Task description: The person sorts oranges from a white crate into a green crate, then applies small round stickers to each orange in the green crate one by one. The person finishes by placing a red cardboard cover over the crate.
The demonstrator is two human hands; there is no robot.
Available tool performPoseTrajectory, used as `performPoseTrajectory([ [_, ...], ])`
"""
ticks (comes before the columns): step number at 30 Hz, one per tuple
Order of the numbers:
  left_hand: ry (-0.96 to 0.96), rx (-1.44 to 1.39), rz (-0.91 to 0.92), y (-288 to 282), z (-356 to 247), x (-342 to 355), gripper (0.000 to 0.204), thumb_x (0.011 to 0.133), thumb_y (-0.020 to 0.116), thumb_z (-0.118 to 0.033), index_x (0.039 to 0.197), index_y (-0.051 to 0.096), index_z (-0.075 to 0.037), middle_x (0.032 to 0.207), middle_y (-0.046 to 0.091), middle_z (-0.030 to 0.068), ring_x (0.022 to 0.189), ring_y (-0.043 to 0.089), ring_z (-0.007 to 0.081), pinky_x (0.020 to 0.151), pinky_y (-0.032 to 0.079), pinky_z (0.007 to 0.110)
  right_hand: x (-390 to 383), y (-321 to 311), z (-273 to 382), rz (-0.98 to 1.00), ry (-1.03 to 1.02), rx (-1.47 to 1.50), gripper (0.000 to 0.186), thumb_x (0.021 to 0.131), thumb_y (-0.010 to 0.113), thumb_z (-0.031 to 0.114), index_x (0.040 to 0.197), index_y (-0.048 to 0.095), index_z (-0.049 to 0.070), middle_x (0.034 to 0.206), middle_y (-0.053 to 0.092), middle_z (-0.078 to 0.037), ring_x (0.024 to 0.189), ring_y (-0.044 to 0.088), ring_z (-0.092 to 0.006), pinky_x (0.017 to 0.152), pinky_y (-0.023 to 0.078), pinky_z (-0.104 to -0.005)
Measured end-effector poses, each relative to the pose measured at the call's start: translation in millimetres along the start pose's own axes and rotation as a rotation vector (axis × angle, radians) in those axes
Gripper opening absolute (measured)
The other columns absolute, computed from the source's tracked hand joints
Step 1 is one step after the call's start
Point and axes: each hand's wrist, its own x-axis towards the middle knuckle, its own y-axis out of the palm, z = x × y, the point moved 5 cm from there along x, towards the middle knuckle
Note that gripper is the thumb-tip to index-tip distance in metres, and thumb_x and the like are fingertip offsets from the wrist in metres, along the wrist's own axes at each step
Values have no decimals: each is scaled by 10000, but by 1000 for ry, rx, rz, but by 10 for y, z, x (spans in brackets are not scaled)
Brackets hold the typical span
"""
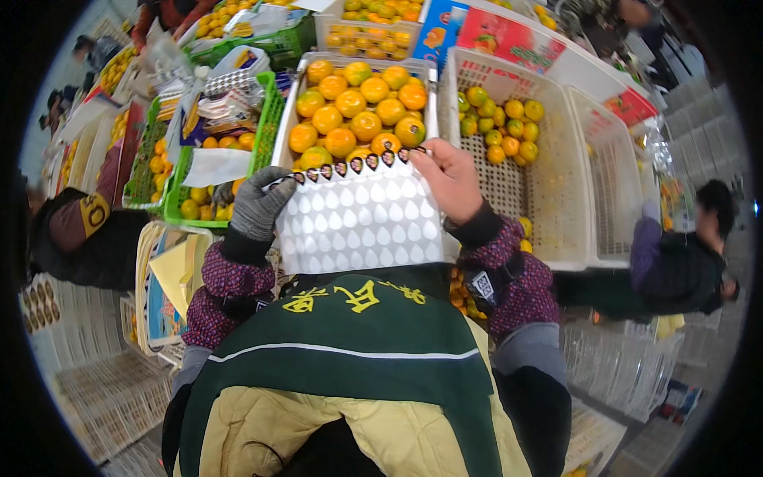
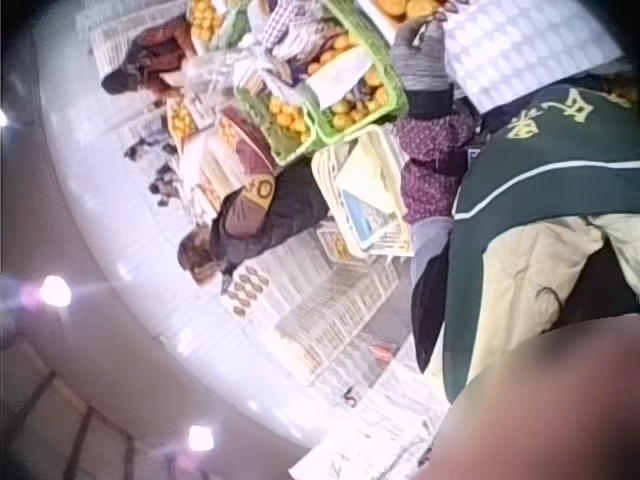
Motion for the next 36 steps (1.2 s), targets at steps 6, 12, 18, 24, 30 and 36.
performPoseTrajectory([
  [6, 361, 176, -78, -11, -184, -20, 129, 883, 724, -25, 1010, 706, -11, 920, 706, 31, 862, 646, 93, 796, 524, 245, -52, 53, 63, -3, 43, 23, 68, 984, 596, 60, 983, 619, -4, 806, 607, 60, 733, 521, 0, 643, 410, -178],
  [12, 318, 128, -7, -38, -144, -20, 137, 889, 719, -29, 1023, 703, -4, 928, 720, 43, 878, 658, 104, 820, 524, 246, -81, 11, 250, -31, -179, -286, 71, 903, 678, 16, 955, 630, 12, 871, 630, -18, 773, 584, -67, 694, 464, -221],
  [18, 191, 43, -4, -58, 13, -7, 141, 892, 718, -32, 1026, 702, 8, 932, 712, 47, 882, 657, 101, 817, 528, 244, -131, 85, 444, -16, -568, -786, 126, 866, 693, 3, 977, 635, 15, 987, 662, -70, 926, 636, -169, 842, 504, -317],
  [24, 204, 138, -4, -93, 111, 10, 143, 891, 724, -42, 1024, 708, 7, 922, 718, 54, 862, 657, 98, 796, 530, 241, 15, 62, 207, -34, -221, -335, 500, 824, 732, 46, 1273, 514, 19, 1019, 682, -81, 978, 646, -197, 952, 464, -325],
  [30, 137, 231, 6, -108, 273, 7, 134, 895, 722, -54, 1015, 712, 6, 914, 721, 56, 847, 653, 95, 781, 527, 240, -108, 305, 45, 166, -203, -702, 577, 854, 686, 34, 1378, 443, 53, 899, 700, -56, 962, 672, -261, 873, 488, -370],
  [36, 88, 197, -37, -193, 356, -7, 136, 895, 719, -49, 1016, 708, 11, 910, 718, 51, 836, 640, 93, 779, 513, 238, -53, 290, -188, 85, 44, -202, 471, 939, 590, 19, 1380, 426, 31, 960, 709, -94, 964, 677, -168, 900, 498, -300],
])
